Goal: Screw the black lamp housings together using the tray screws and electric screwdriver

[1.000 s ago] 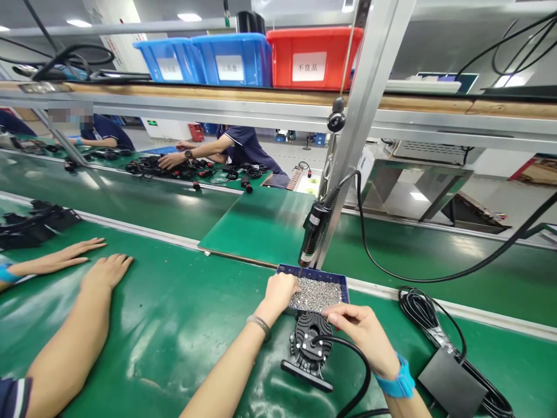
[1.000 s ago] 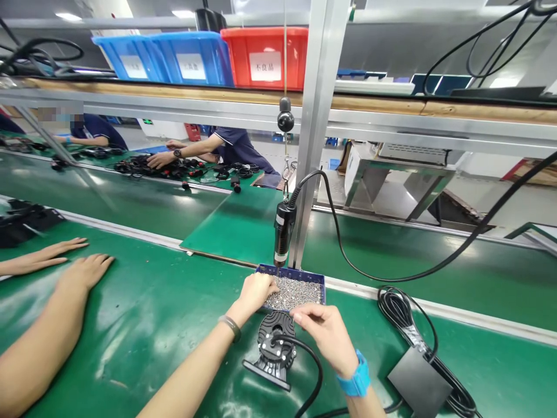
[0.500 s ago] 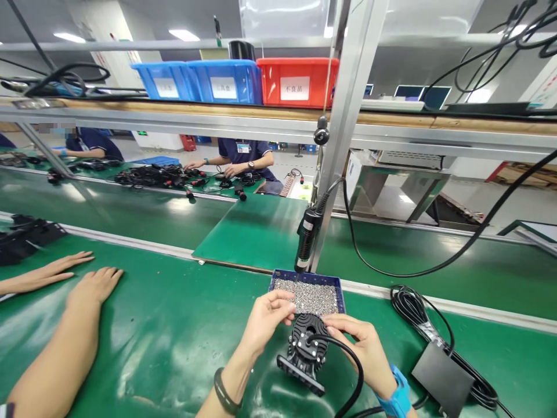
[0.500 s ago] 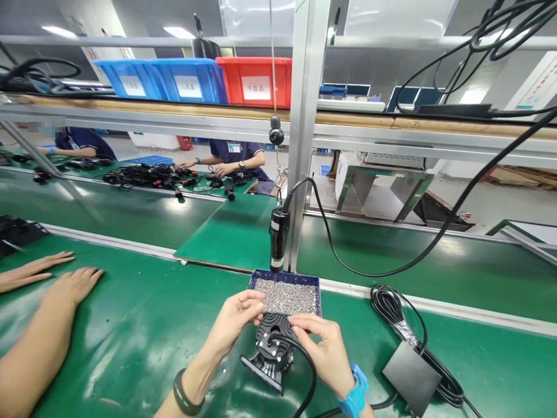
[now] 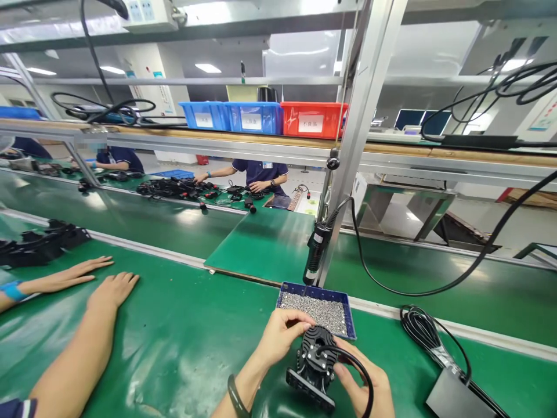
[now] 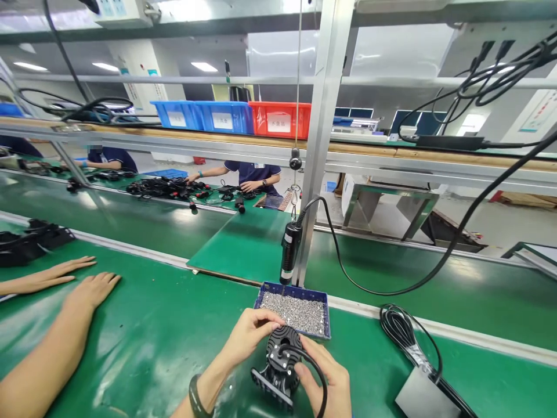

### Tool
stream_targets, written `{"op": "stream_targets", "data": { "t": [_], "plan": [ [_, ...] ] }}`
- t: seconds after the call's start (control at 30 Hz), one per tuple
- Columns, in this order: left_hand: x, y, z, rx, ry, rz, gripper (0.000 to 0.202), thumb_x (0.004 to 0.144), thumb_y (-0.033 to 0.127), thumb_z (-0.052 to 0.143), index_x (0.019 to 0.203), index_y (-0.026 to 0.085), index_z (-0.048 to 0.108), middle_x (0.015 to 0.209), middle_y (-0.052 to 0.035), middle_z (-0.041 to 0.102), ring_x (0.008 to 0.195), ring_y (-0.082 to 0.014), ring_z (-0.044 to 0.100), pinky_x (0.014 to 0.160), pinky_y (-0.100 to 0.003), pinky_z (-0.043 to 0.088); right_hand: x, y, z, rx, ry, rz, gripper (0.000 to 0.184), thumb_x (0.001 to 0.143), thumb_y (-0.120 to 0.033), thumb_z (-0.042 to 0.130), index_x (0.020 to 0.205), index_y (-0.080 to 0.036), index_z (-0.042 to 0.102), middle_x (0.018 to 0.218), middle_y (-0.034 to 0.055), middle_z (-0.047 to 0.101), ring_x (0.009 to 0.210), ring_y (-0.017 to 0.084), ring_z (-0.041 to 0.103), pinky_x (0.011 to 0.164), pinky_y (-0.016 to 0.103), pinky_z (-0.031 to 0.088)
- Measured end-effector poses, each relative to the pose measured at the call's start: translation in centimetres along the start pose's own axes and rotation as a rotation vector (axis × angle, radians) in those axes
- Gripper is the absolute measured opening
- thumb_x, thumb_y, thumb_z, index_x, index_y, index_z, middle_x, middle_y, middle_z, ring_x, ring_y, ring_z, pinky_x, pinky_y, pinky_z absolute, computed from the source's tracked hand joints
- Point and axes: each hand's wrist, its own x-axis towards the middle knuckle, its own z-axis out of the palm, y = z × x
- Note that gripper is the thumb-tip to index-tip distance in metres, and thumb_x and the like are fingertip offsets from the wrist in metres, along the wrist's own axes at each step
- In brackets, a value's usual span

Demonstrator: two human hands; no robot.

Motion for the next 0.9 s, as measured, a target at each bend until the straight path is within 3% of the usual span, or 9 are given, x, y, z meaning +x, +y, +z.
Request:
{"op": "stream_targets", "data": {
  "t": [0.2, 0.4, 0.53, 0.63, 0.7, 0.8, 0.9],
  "plan": [
    [-1.5, -0.1, -0.4, 0.135, 0.127, 0.112, 0.017, 0.08, 0.029, 0.068, 0.083, 0.021, 0.082, 0.085, -0.0062, 0.08, 0.084, -0.022, 0.074, 0.081, -0.031, 0.056, 1.1, 0.8, 0.5, 0.126, -0.068, 0.125, 0.038, 0.089, -0.051, 0.063, 0.113, -0.025, 0.077, 0.116, 0.0123, 0.073, 0.109, 0.033, 0.07, 0.097, 0.044, 0.057],
    [-3.3, -0.4, 0.2, 0.134, 0.111, 0.159, 0.027, 0.089, 0.046, 0.065, 0.095, 0.026, 0.082, 0.096, -0.008, 0.079, 0.092, -0.0236, 0.073, 0.088, -0.035, 0.057, 1.3, 1.6, 0.3, 0.117, -0.058, 0.056, 0.035, 0.09, -0.049, 0.061, 0.112, -0.027, 0.077, 0.116, 0.0126, 0.073, 0.11, 0.033, 0.07, 0.097, 0.044, 0.056],
    [-4.9, -2.7, 1.0, 0.0, 0.063, 0.181, 0.052, 0.087, 0.064, 0.06, 0.121, 0.028, 0.074, 0.128, -0.0115, 0.07, 0.12, -0.0303, 0.065, 0.107, -0.044, 0.051, 0.5, 2.3, 0.2, 0.111, -0.056, -0.006, 0.032, 0.089, -0.046, 0.063, 0.112, -0.029, 0.077, 0.113, 0.0108, 0.075, 0.107, 0.032, 0.071, 0.095, 0.041, 0.058],
    [-5.8, -5.3, 1.9, 0.053, 0.029, 0.274, 0.094, 0.063, 0.072, 0.078, 0.142, 0.026, 0.056, 0.147, -0.0153, 0.055, 0.136, -0.0385, 0.051, 0.115, -0.051, 0.042, 0.5, 1.9, -0.1, 0.07, -0.054, -0.062, 0.034, 0.091, -0.048, 0.06, 0.114, -0.029, 0.076, 0.113, 0.0101, 0.075, 0.107, 0.031, 0.071, 0.093, 0.04, 0.06],
    [-6.1, -6.6, 2.4, 0.136, 0.049, 0.277, 0.109, 0.054, 0.07, 0.084, 0.147, 0.024, 0.05, 0.15, -0.0173, 0.05, 0.139, -0.0407, 0.047, 0.117, -0.053, 0.039, 1.8, 1.0, -0.4, 0.043, -0.062, -0.045, 0.036, 0.093, -0.051, 0.055, 0.109, -0.028, 0.078, 0.11, 0.0094, 0.076, 0.102, 0.03, 0.073, 0.09, 0.04, 0.062],
    [-6.3, -7.1, 2.9, 0.214, 0.066, 0.258, 0.105, 0.06, 0.066, 0.083, 0.148, 0.024, 0.047, 0.15, -0.0176, 0.049, 0.139, -0.0399, 0.047, 0.117, -0.052, 0.04, 6.2, -0.5, -0.3, 0.074, -0.001, 0.069, 0.044, 0.096, -0.053, 0.046, 0.109, -0.023, 0.076, 0.11, 0.0119, 0.076, 0.097, 0.027, 0.074, 0.085, 0.041, 0.064],
    [-6.3, -6.3, 3.0, 0.262, 0.087, 0.335, 0.096, 0.072, 0.058, 0.077, 0.153, 0.025, 0.036, 0.156, -0.0169, 0.041, 0.145, -0.0378, 0.039, 0.119, -0.054, 0.036, 12.2, -1.9, 1.0, 0.143, 0.032, 0.037, 0.059, 0.092, -0.055, 0.052, 0.136, -0.017, 0.055, 0.134, 0.0184, 0.063, 0.122, 0.028, 0.062, 0.105, 0.047, 0.052]
  ]
}}
